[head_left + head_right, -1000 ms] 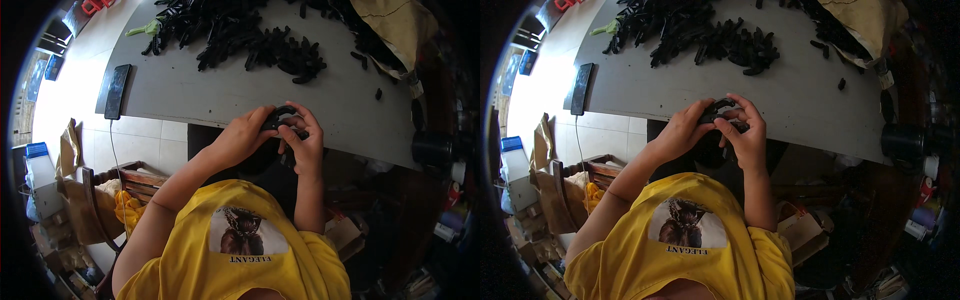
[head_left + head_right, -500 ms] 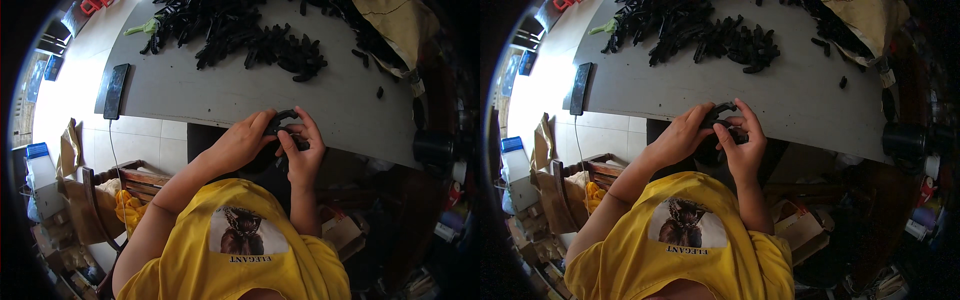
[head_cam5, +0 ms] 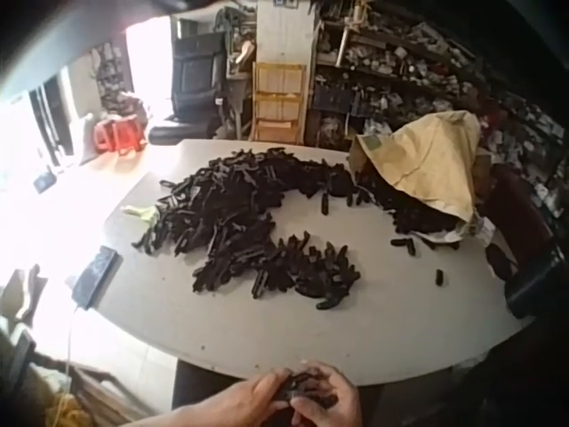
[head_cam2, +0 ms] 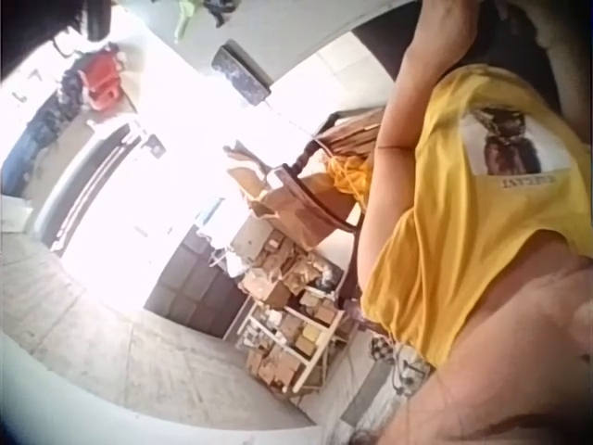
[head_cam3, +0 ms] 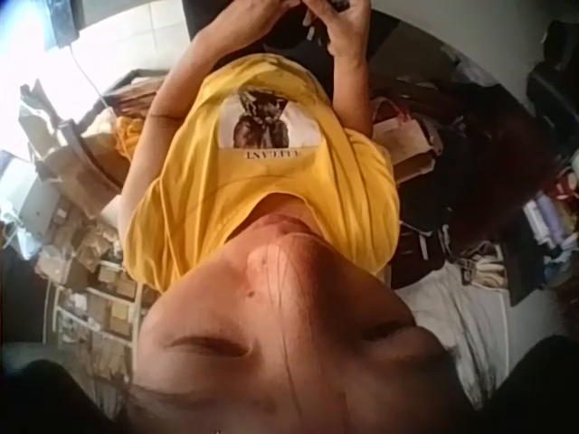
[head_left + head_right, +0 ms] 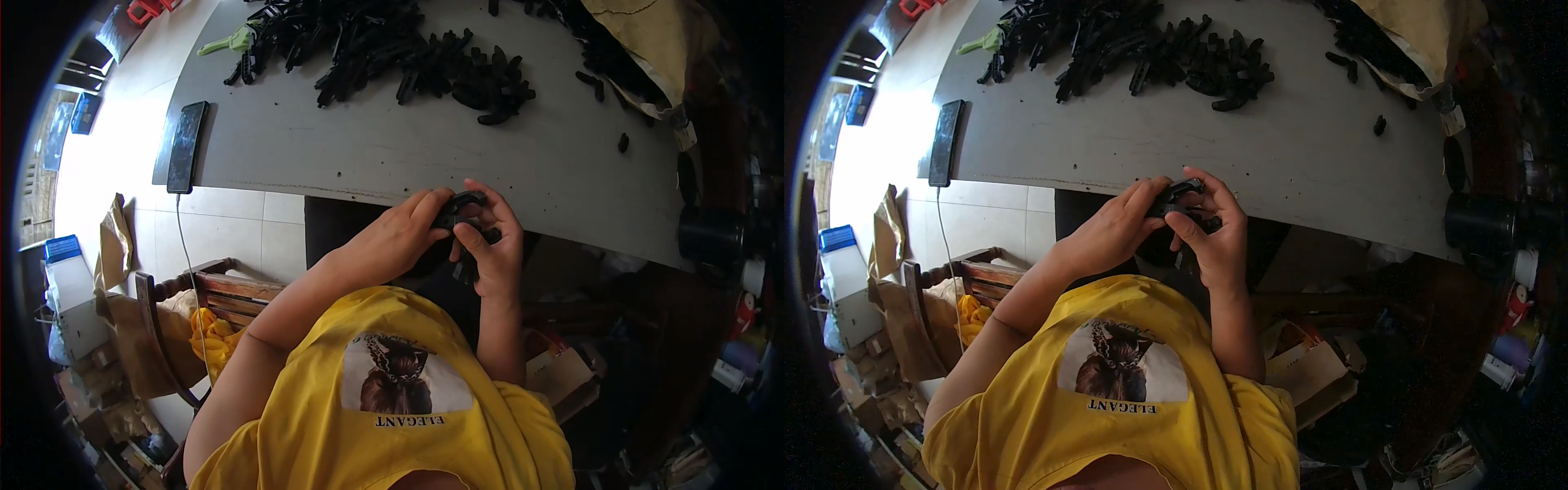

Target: Inspecting and sorting small black plastic components on a table.

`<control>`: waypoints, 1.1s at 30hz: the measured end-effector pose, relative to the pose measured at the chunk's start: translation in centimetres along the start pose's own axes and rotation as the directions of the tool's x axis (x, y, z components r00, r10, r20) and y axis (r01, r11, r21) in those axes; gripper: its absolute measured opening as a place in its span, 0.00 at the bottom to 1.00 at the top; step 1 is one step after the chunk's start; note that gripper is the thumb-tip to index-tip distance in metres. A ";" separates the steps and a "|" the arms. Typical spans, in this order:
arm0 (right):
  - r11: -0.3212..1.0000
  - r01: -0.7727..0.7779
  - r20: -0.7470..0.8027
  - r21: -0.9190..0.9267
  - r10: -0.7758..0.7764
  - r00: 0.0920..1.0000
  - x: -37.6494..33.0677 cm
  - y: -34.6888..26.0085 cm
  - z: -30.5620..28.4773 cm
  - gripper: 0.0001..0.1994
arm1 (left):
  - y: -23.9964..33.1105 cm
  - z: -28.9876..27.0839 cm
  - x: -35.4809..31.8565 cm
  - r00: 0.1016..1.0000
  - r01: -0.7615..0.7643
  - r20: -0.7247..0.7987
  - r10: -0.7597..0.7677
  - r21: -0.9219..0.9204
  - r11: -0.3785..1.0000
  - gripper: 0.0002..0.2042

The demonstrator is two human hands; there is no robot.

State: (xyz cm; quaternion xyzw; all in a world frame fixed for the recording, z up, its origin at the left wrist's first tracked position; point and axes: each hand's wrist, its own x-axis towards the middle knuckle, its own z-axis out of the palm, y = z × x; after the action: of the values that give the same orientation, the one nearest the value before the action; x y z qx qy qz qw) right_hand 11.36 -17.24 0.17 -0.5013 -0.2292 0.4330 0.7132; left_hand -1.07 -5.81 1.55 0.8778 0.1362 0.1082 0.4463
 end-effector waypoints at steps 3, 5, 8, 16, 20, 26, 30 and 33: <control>0.999 0.002 -0.078 -0.043 -0.006 0.997 -0.4 -0.1 0.3 0.26 | 0.1 0.0 0.0 1.000 0.021 -0.004 -0.021 0.027 0.999 0.22; 0.990 0.045 -0.108 -0.137 -0.060 0.992 -0.8 0.0 0.3 0.25 | 0.0 0.2 -0.2 1.000 0.001 -0.025 0.000 0.052 0.999 0.23; 0.984 0.053 -0.198 -0.172 -0.087 0.976 -1.4 -0.3 1.3 0.24 | 0.2 0.3 -0.2 0.999 -0.016 -0.044 0.019 0.076 0.997 0.23; 0.980 0.074 -0.220 -0.182 -0.114 0.969 -2.1 0.0 1.6 0.23 | 0.5 0.7 -0.5 0.997 -0.031 -0.071 0.039 0.106 0.994 0.23; 0.987 0.044 -0.206 -0.152 -0.075 0.976 -2.4 0.0 1.5 0.23 | 0.7 0.7 -0.6 0.998 -0.003 -0.057 0.007 0.065 0.998 0.23; 0.980 0.081 -0.263 -0.184 -0.129 0.956 -2.7 -0.1 1.9 0.22 | 0.8 0.7 -0.7 0.999 0.012 -0.040 -0.008 0.098 0.995 0.24; 0.976 0.056 -0.231 -0.209 -0.105 0.967 -2.7 -0.2 1.7 0.22 | 0.7 0.7 -1.1 0.997 -0.012 -0.082 0.009 -0.033 0.999 0.24; 0.968 0.081 -0.236 -0.236 -0.138 0.962 -2.7 -0.2 2.0 0.22 | 0.8 0.7 -0.9 0.994 -0.047 -0.096 0.046 -0.009 0.999 0.24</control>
State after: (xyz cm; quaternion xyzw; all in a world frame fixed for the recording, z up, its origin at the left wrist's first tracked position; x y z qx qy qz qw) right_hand 8.52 -18.52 1.41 -0.6156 -0.2123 0.2972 0.6983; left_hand -1.63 -7.08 1.71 0.8721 0.1361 0.1614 0.4415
